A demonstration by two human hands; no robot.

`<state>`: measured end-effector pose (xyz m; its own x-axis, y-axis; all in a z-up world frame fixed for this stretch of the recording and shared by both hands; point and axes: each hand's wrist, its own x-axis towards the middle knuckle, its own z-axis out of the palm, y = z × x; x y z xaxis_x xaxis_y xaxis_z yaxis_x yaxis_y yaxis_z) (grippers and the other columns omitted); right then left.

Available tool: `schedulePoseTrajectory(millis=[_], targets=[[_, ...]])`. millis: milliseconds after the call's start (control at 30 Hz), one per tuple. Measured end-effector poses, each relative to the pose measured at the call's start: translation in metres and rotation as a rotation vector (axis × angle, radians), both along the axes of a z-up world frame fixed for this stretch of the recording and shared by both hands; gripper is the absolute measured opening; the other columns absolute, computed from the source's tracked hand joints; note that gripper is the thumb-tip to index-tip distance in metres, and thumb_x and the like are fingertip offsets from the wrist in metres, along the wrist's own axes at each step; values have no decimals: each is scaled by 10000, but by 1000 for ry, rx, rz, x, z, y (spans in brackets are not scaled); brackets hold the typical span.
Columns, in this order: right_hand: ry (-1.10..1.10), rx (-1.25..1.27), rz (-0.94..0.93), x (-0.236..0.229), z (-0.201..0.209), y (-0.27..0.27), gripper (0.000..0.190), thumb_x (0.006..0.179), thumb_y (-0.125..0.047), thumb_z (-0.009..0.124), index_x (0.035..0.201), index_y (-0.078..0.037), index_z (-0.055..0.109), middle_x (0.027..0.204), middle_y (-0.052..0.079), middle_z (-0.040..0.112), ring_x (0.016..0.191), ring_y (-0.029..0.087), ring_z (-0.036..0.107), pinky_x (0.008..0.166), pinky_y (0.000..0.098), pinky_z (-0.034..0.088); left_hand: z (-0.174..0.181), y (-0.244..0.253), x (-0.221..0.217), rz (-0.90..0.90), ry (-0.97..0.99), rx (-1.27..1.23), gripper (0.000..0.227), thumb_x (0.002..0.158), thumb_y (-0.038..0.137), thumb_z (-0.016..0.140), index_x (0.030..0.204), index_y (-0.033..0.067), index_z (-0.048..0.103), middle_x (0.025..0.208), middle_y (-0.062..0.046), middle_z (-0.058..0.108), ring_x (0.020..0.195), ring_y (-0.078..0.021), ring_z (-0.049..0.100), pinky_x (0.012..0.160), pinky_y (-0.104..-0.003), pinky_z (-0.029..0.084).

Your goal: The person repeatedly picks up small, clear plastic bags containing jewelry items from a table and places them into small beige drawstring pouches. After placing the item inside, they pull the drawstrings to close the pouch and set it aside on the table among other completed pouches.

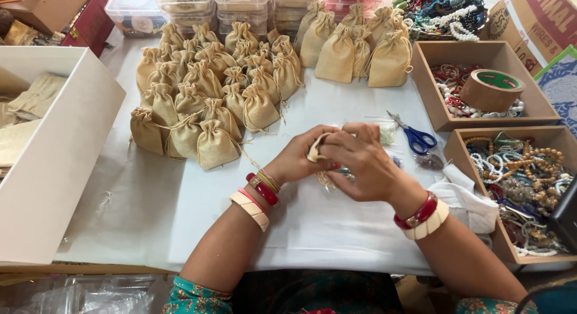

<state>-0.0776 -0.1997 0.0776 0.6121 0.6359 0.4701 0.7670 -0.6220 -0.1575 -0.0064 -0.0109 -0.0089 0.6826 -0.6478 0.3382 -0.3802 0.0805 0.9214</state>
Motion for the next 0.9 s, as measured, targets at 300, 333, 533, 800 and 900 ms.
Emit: schedulePoseTrajectory(millis=[300, 333, 533, 800, 900], targets=[[-113, 98, -78, 19, -27, -18, 344, 777, -100, 754, 1104, -194, 709, 1045, 17, 718, 1202, 239, 583, 1045, 438, 300, 2, -3, -1, -79, 89, -106, 609, 919, 150, 763, 1451, 87, 474, 1298, -44, 639, 1206, -120, 599, 1032, -291, 511], [-76, 229, -104, 20, -26, -18, 356, 804, -114, 772, 1148, -160, 691, 1091, 46, 702, 1189, 228, 584, 1036, 421, 350, -2, -3, 2, -2, 173, -145, 508, 938, 186, 730, 1390, 80, 524, 1241, -30, 666, 1139, -111, 643, 973, -285, 556], [317, 642, -155, 33, -35, -23, 411, 864, -121, 791, 1223, -18, 619, 1117, 45, 680, 1057, 147, 626, 874, 314, 522, -10, 2, 11, 76, 282, -316, 302, 1024, 214, 669, 1260, 36, 606, 1109, -13, 699, 1013, -75, 646, 880, -265, 562], [683, 906, -117, 59, -64, -49, 120, 951, -38, 712, 1061, 8, 693, 954, 22, 745, 849, 64, 688, 780, 223, 584, -26, 12, 32, 195, 236, -262, 222, 1039, 179, 643, 1189, 18, 672, 1010, 4, 689, 911, -66, 629, 837, -248, 555], [752, 887, -127, 65, -68, -60, 99, 963, -57, 739, 1026, 4, 695, 945, 38, 719, 836, 64, 648, 765, 234, 552, -23, 18, 37, 369, 118, -181, 190, 1013, 142, 650, 1103, 4, 746, 972, 3, 653, 846, -73, 621, 723, -241, 519]])
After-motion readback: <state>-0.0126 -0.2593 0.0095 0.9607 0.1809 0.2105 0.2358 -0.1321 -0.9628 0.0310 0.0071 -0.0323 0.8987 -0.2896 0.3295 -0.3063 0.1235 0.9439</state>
